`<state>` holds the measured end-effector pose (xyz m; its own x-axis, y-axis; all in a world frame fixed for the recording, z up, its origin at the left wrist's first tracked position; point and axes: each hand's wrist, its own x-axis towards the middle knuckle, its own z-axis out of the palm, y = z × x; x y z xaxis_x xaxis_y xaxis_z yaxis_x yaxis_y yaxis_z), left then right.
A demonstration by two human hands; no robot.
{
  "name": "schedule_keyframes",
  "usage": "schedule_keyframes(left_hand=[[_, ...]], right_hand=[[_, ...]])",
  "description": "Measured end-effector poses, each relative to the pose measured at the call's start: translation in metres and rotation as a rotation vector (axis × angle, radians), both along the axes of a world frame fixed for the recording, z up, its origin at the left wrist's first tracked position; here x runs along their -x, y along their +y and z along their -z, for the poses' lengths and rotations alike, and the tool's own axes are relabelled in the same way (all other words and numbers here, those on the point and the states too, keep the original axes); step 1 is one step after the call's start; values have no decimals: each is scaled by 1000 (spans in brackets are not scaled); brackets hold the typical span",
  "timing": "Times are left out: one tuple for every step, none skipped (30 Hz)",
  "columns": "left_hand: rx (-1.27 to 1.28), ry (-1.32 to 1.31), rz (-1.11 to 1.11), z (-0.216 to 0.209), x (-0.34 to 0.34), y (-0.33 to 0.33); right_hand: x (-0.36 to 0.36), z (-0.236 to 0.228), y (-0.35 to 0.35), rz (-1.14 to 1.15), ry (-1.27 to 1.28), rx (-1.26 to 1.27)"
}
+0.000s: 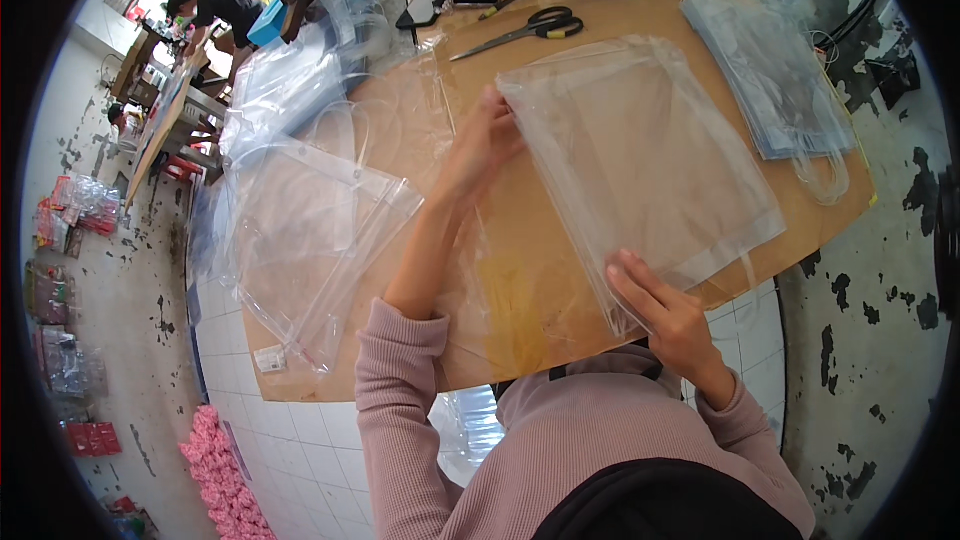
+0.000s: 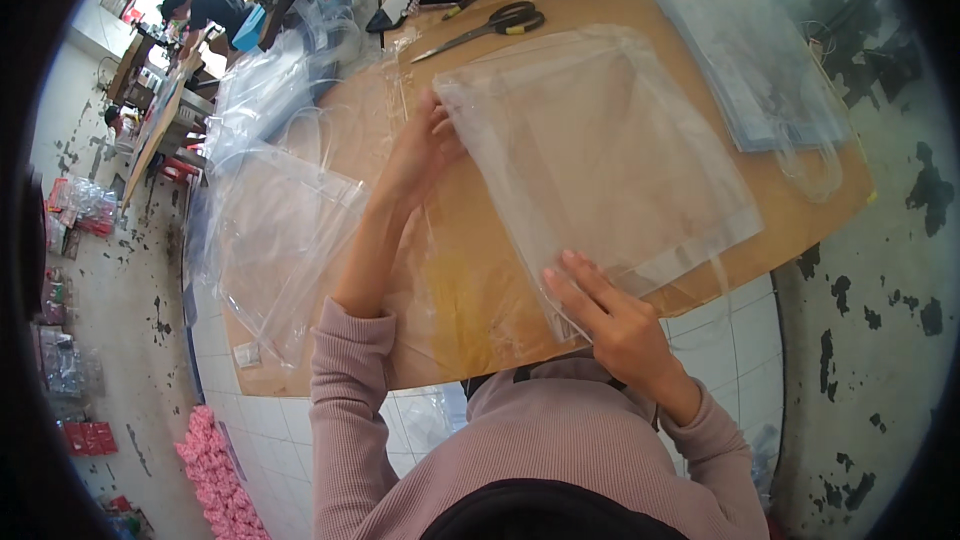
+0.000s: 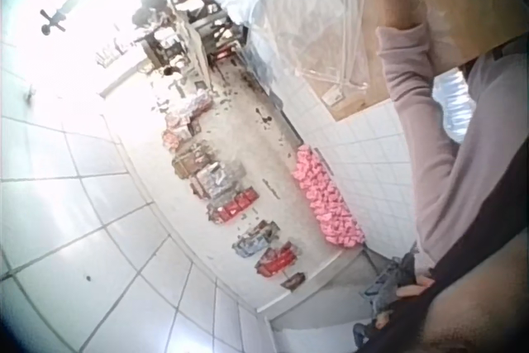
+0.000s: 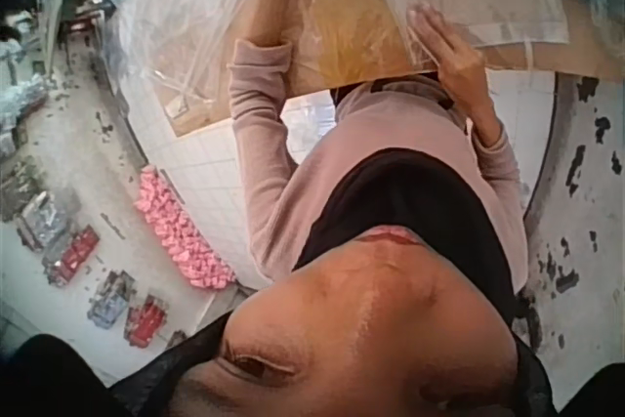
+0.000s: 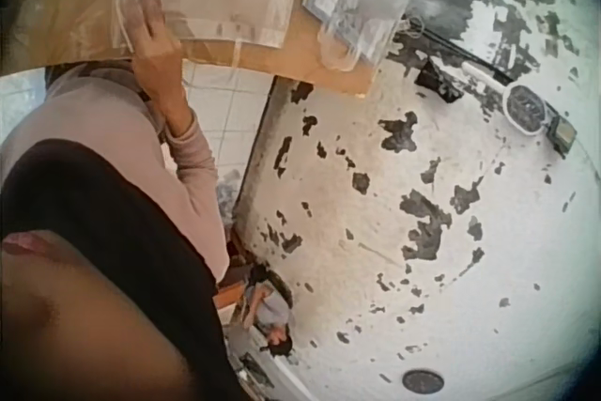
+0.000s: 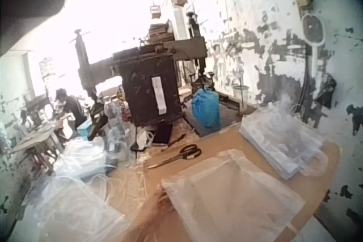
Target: The person aligns and folds clear plastic bags on a table by hand, then places them onto a stack.
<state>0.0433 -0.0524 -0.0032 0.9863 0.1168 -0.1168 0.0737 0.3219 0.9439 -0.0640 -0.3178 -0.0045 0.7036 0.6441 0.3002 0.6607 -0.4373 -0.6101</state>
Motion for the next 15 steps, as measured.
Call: schedule_keyframes(left_hand=[[150,-67,44,-1,5,-4],[142,-74,44,-1,8,-5],[109,-69,28,1,9,-5],[79,-68,14,1,10,-7],[73,-80,14,4,11,-7],[-48,-158,-18,9,10,-7],[-160,-235,-41,13,8,-11],[-166,-243,-44,11,10,-13],[-228,-258,-110,8,15,-16],[-285,-272,-172,6,17,-20],[-286,-283,-177,4,18,-24],[-314,-308,-221,2,20,-28],[-344,-330,-267,1,20,-30],[-344,-341,-268,-3,22,-36],[-384,-373,-283,-10,24,-42]], right_hand=[[-1,-7,-1,0,-5,-7],[-4,-15,-1,-111,72,33],[-8,-21,-2,-222,147,75],[-14,-26,-7,-219,136,74],[-24,-29,-13,-437,127,137],[-34,-36,-14,-653,115,203],[-49,-48,-12,-643,105,208],[-67,-64,-7,-580,114,168],[-83,-77,1,-520,123,130],[-97,-83,11,-348,-17,93],[-108,-89,23,-179,-157,53],[-116,-93,36,-161,-213,-40],[-126,-92,50,-147,-266,-136],[-134,-91,59,-147,-277,-136],[-142,-89,67,-187,-312,-184]])
